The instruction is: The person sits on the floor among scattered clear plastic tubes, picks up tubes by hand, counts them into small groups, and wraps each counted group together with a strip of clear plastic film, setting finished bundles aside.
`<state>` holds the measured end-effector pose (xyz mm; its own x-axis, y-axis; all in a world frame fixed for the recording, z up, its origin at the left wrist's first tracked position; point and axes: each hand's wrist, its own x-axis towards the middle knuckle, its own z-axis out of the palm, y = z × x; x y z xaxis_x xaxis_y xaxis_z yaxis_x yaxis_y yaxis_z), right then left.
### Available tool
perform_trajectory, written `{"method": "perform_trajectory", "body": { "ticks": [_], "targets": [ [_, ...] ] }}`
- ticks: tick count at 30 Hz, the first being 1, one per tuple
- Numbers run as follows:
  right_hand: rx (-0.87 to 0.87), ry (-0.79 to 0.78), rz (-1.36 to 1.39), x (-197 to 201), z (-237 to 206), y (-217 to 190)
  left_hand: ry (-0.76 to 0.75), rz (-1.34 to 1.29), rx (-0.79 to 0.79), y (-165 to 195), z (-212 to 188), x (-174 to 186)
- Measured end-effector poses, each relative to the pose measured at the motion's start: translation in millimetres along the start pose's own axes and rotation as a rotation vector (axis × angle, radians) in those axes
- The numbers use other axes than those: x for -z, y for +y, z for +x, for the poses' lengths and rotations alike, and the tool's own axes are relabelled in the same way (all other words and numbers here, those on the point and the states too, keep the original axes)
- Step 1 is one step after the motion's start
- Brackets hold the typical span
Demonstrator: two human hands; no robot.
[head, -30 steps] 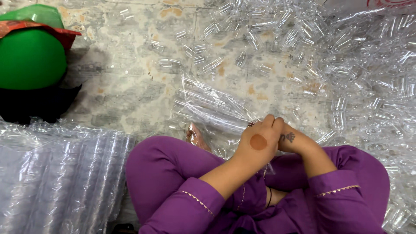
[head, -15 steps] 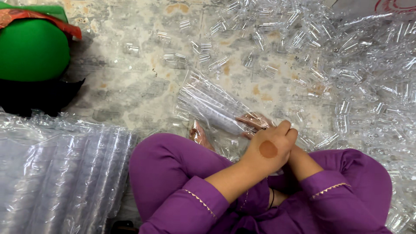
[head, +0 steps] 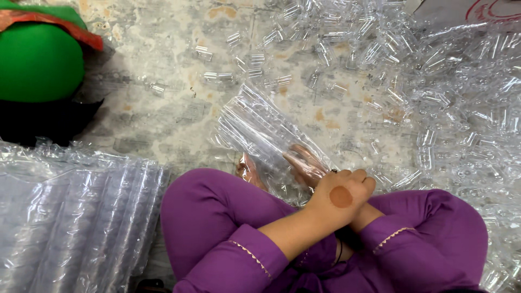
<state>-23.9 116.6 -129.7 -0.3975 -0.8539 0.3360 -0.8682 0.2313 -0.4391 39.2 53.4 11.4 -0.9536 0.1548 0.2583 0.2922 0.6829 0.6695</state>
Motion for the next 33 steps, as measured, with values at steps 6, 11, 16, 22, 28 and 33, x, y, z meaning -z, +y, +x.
{"method": "perform_trajectory", "body": {
  "ticks": [6, 11, 16, 22, 28, 33],
  "targets": [
    [-0.351, -0.273, 0.068, -25, 5, 34, 0.037, -0.060, -0.012, 0, 2, 2],
    [-0.421, -0.334, -0.101, -16, 10, 17, -0.022, -0.098, -0.038, 5, 1, 2],
    [-0.452, -0.383, -0.110, 50, 4, 26, 0.086, -0.112, -0.048, 5, 4, 8],
    [-0.647, -0.266, -0.198, 160, -20, 68, 0.226, -0.202, 0.109, -10, 19, 14],
    [-1.014, -0.377, -0.238, 181, 4, 105, 0.119, -0.176, 0.223, -7, 23, 12],
    [-0.964, -0.266, -0.190, 152, 3, 119, 0.132, -0.214, 0.259, -9, 23, 8]
  ]
}}
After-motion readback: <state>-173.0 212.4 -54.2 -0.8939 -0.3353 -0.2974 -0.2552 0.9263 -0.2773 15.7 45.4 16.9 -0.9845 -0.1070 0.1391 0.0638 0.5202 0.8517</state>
